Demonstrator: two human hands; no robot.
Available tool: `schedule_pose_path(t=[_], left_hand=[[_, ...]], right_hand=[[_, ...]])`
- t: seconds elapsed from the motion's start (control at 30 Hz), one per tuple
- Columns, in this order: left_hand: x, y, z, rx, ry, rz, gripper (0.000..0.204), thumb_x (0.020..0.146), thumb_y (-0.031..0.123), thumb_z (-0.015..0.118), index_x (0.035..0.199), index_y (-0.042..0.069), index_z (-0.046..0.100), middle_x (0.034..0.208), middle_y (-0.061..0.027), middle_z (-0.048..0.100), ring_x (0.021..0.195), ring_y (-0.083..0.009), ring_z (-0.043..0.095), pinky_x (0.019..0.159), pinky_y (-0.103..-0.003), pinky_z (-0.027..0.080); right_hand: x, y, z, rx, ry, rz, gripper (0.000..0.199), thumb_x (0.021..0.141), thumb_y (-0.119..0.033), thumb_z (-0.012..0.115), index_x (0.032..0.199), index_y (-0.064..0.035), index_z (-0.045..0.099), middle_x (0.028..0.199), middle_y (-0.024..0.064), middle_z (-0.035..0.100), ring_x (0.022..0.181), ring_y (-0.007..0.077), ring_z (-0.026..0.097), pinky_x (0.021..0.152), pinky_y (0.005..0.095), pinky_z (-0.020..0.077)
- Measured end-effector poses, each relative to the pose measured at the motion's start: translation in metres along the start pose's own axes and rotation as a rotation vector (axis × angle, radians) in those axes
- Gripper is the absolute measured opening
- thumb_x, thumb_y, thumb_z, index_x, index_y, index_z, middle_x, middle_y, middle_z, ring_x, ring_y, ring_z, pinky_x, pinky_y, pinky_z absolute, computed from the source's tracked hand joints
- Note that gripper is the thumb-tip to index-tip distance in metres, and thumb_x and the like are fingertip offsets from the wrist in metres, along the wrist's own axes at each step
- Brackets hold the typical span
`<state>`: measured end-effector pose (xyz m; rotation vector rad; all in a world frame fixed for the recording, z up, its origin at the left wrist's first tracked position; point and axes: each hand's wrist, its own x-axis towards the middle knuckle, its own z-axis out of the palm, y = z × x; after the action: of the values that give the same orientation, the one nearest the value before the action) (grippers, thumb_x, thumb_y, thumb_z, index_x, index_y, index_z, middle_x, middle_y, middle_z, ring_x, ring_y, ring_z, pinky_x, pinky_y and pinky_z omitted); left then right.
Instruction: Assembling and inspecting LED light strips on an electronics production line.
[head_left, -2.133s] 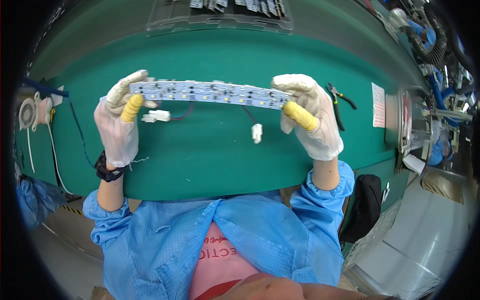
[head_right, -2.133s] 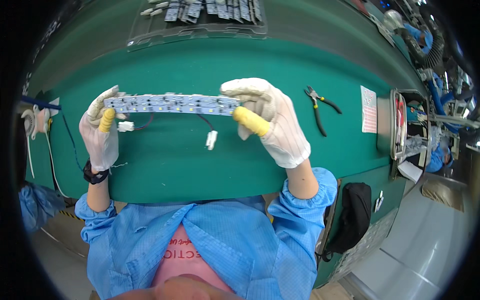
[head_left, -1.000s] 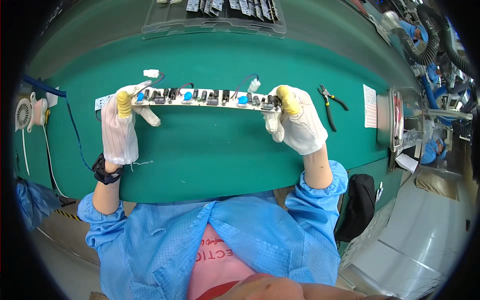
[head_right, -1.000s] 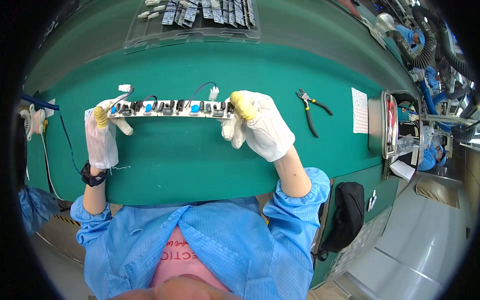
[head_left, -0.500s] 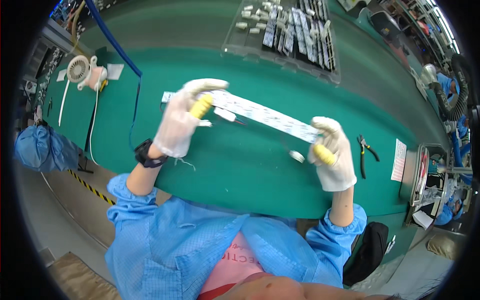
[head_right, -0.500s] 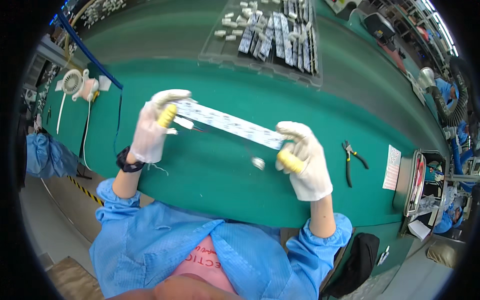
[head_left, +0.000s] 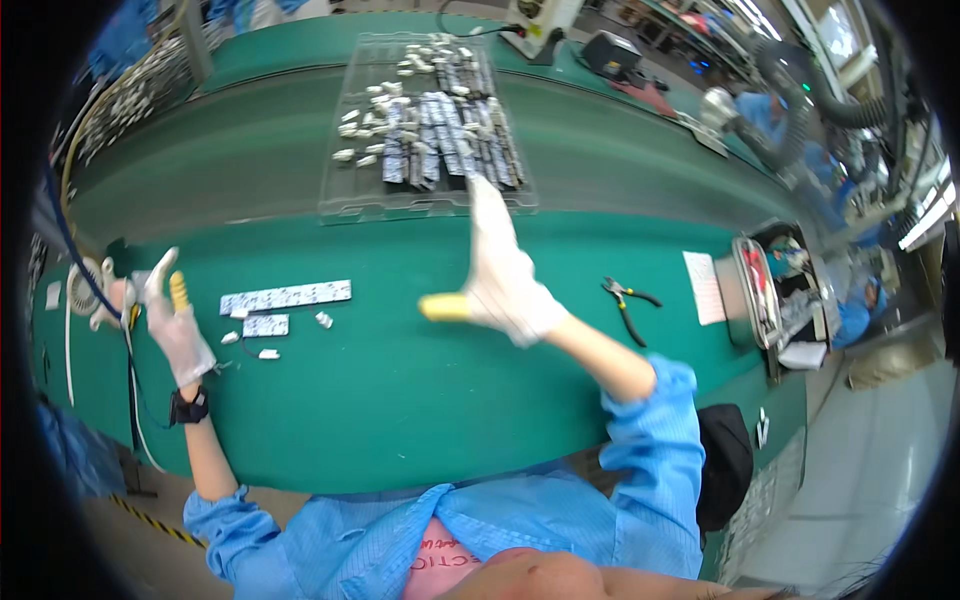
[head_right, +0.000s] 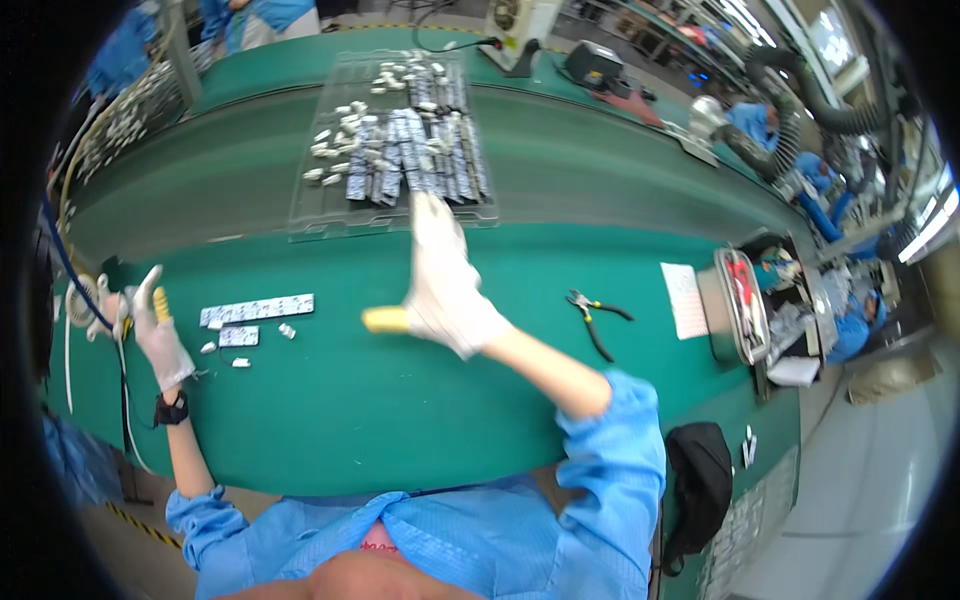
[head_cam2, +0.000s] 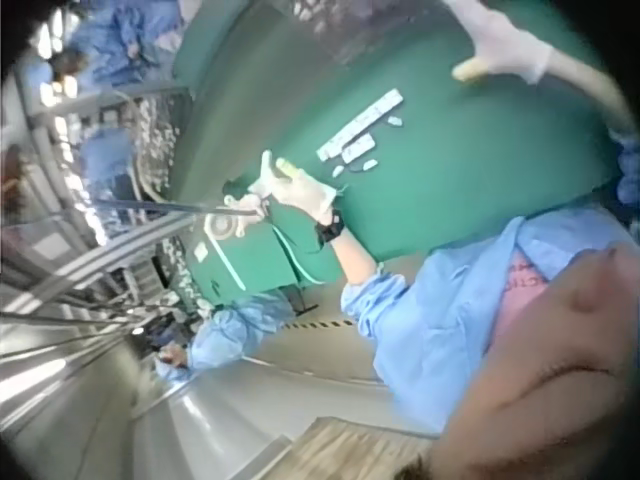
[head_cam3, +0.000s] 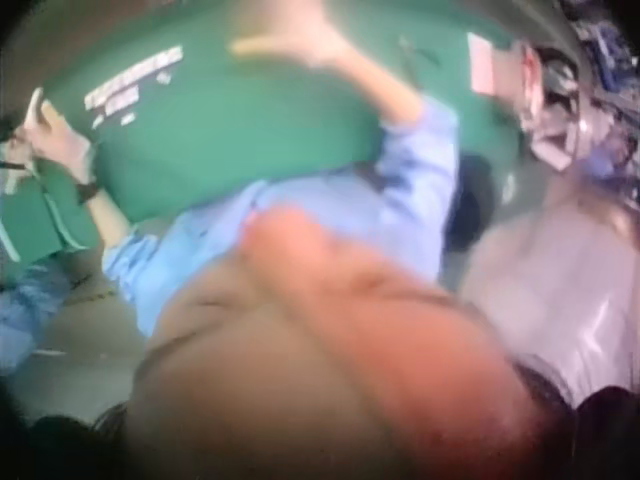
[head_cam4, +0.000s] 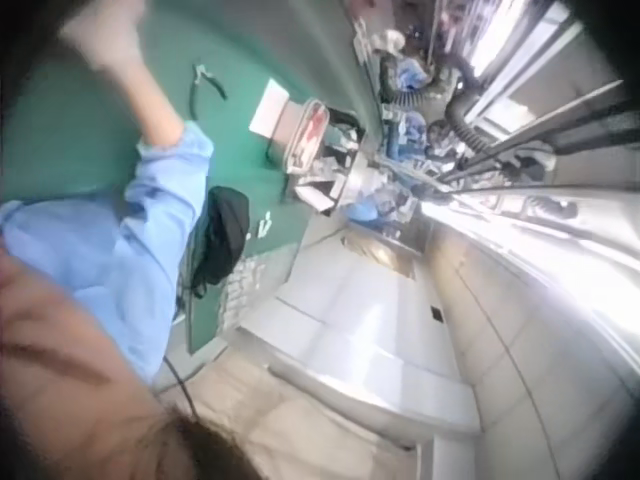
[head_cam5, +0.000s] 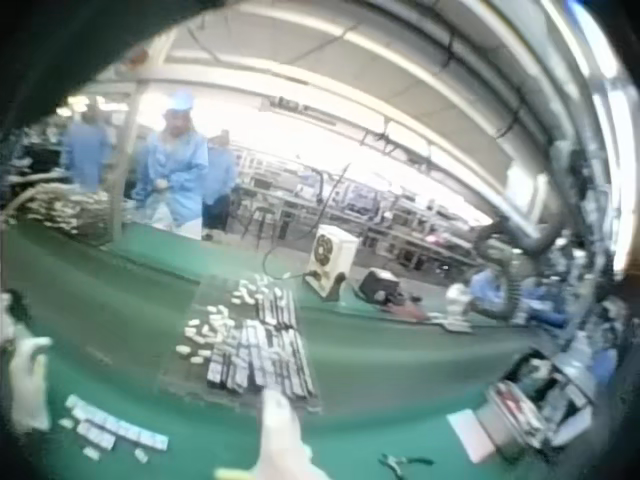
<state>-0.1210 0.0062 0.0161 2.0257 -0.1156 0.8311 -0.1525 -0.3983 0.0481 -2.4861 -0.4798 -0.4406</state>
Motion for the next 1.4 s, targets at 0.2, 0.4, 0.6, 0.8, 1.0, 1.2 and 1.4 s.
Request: schedule_pose_path(t=[0.2, 0.4, 0.6, 0.8, 1.0, 1.2, 1.4], left_hand=[[-0.010, -0.029, -0.012, -0.081, -0.042, -0.058, 0.065, 0.065, -0.018, 0.034, 0.126, -0.004, 0.050, 0.125, -0.0143, 0.056, 0.121, -0.0225, 0.049, 0.110, -0.036, 0.028], [-0.015, -0.023, -0.008, -0.101, -0.083, -0.113, 0.068, 0.066, -0.018, 0.032, 0.130, 0.000, 0.049, 0.124, -0.0136, 0.056, 0.124, -0.0212, 0.047, 0.111, -0.036, 0.026], [-0.011, 0.003, -0.009, -0.141, -0.070, -0.137, 0.066, 0.068, -0.015, 0.032, 0.131, -0.001, 0.047, 0.124, -0.0150, 0.057, 0.123, -0.0210, 0.048, 0.111, -0.036, 0.026], [-0.013, 0.007, -0.015, -0.129, -0.098, -0.126, 0.057, 0.076, -0.009, 0.037, 0.132, -0.001, 0.046, 0.124, -0.0150, 0.057, 0.123, -0.0217, 0.048, 0.111, -0.036, 0.026], [-0.016, 0.003, -0.018, -0.114, -0.113, -0.092, 0.041, 0.091, 0.006, 0.044, 0.131, 0.001, 0.048, 0.122, -0.0131, 0.058, 0.122, -0.0208, 0.049, 0.110, -0.035, 0.028], [-0.016, 0.004, -0.011, -0.134, -0.131, -0.176, 0.067, 0.064, -0.018, 0.034, 0.126, 0.000, 0.051, 0.115, -0.0137, 0.062, 0.114, -0.0222, 0.055, 0.109, -0.037, 0.031], [-0.015, 0.005, -0.011, -0.120, -0.157, -0.150, 0.053, 0.077, -0.006, 0.034, 0.128, 0.000, 0.051, 0.116, -0.0124, 0.061, 0.116, -0.0200, 0.052, 0.108, -0.035, 0.030]], right_hand=[[0.154, 0.003, 0.047, -0.425, -0.067, 0.288, 0.136, 0.055, -0.075, 0.070, 0.147, 0.0011, 0.004, 0.149, 0.0319, 0.010, 0.137, 0.0516, 0.008, 0.108, 0.0650, 0.0079], [0.203, 0.016, 0.075, -0.385, -0.307, 0.613, 0.127, 0.051, -0.052, 0.085, 0.150, -0.0242, 0.012, 0.154, 0.0214, 0.009, 0.138, 0.0527, 0.005, 0.108, 0.0661, 0.0065], [0.219, 0.046, 0.092, -0.260, -0.248, 0.612, 0.087, 0.059, -0.034, 0.081, 0.136, -0.0185, 0.043, 0.148, 0.0188, 0.030, 0.135, 0.0554, 0.014, 0.102, 0.0741, 0.0082], [0.205, 0.030, 0.106, -0.378, -0.106, 0.526, 0.048, 0.079, -0.030, 0.062, 0.121, -0.0080, 0.056, 0.135, 0.0199, 0.045, 0.131, 0.0570, 0.022, 0.100, 0.0749, 0.0118], [0.199, 0.018, 0.111, -0.454, 0.014, 0.492, 0.071, 0.078, -0.042, 0.066, 0.137, -0.0110, 0.041, 0.147, 0.0182, 0.029, 0.134, 0.0537, 0.019, 0.100, 0.0758, 0.0111], [0.223, 0.037, 0.105, -0.378, -0.260, 0.623, 0.068, 0.077, -0.042, 0.068, 0.137, -0.0209, 0.044, 0.149, 0.0149, 0.029, 0.135, 0.0519, 0.019, 0.100, 0.0770, 0.0104], [0.229, 0.054, 0.102, -0.229, -0.154, 0.680, 0.053, 0.080, -0.040, 0.067, 0.125, -0.0130, 0.055, 0.139, 0.0104, 0.044, 0.131, 0.0494, 0.028, 0.100, 0.0749, 0.0165]])
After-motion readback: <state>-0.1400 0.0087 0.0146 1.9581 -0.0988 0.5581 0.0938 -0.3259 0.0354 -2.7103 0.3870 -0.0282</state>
